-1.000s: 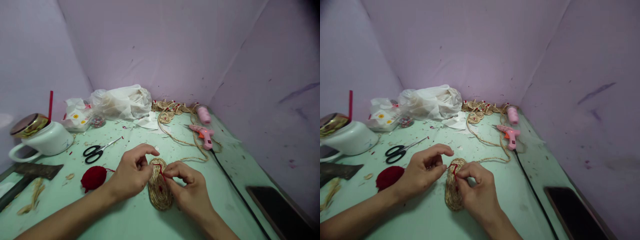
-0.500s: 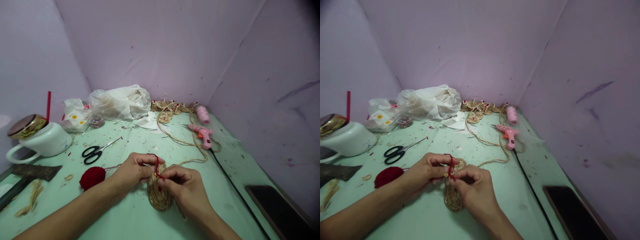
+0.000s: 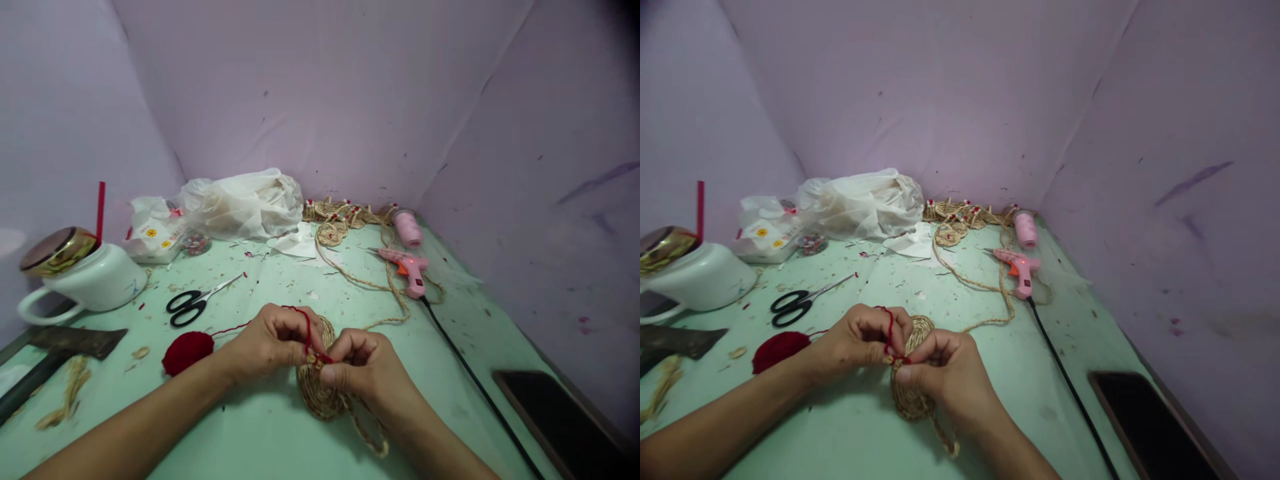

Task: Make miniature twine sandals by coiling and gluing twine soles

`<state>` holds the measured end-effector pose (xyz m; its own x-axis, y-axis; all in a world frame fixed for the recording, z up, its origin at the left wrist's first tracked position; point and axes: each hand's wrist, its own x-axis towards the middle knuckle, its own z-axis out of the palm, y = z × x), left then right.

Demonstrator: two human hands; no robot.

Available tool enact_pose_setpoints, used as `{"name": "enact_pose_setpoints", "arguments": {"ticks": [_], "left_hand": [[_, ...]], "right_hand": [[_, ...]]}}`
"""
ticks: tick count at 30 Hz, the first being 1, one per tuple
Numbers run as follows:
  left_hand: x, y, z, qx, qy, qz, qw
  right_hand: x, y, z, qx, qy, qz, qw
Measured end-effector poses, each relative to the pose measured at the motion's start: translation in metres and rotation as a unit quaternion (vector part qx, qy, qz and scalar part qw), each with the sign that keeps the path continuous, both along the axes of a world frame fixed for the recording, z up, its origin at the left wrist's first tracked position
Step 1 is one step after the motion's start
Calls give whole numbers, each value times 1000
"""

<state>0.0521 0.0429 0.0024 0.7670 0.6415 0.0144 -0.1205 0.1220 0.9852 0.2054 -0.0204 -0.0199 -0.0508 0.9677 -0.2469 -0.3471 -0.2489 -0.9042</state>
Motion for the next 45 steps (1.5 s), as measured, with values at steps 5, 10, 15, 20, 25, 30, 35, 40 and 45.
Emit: {"name": "enact_pose_setpoints", "arguments": {"ticks": [5, 10, 15, 20, 25, 30, 35, 40, 45], "left_hand": [[-1, 0, -5, 36, 38, 15, 999], [-1, -3, -7, 50, 15, 37, 998], [0, -3, -5, 37, 4, 12, 999], [1, -2, -7, 23, 44, 70, 996], [0, -12, -4, 181, 184, 176, 950], [3, -18, 0, 358, 172, 254, 882], [4, -13, -3, 279, 215, 115, 929], [2, -7, 2, 319, 232, 127, 910], [2, -6, 6, 340, 247, 126, 899]], "right_hand": [[2, 1, 2, 1, 0, -7, 1000], [2, 1, -1, 0, 22, -2, 1000], [-1, 0, -12, 7, 50, 1, 999], [0, 4, -3, 7, 69, -25, 997], [5, 6, 1, -13, 25, -63, 998], [3, 4, 2, -36, 27, -60, 997], [1, 5, 5, -38, 24, -61, 997], [2, 7, 1, -41, 2, -42, 998], [2, 6, 3, -62, 33, -26, 997]]}}
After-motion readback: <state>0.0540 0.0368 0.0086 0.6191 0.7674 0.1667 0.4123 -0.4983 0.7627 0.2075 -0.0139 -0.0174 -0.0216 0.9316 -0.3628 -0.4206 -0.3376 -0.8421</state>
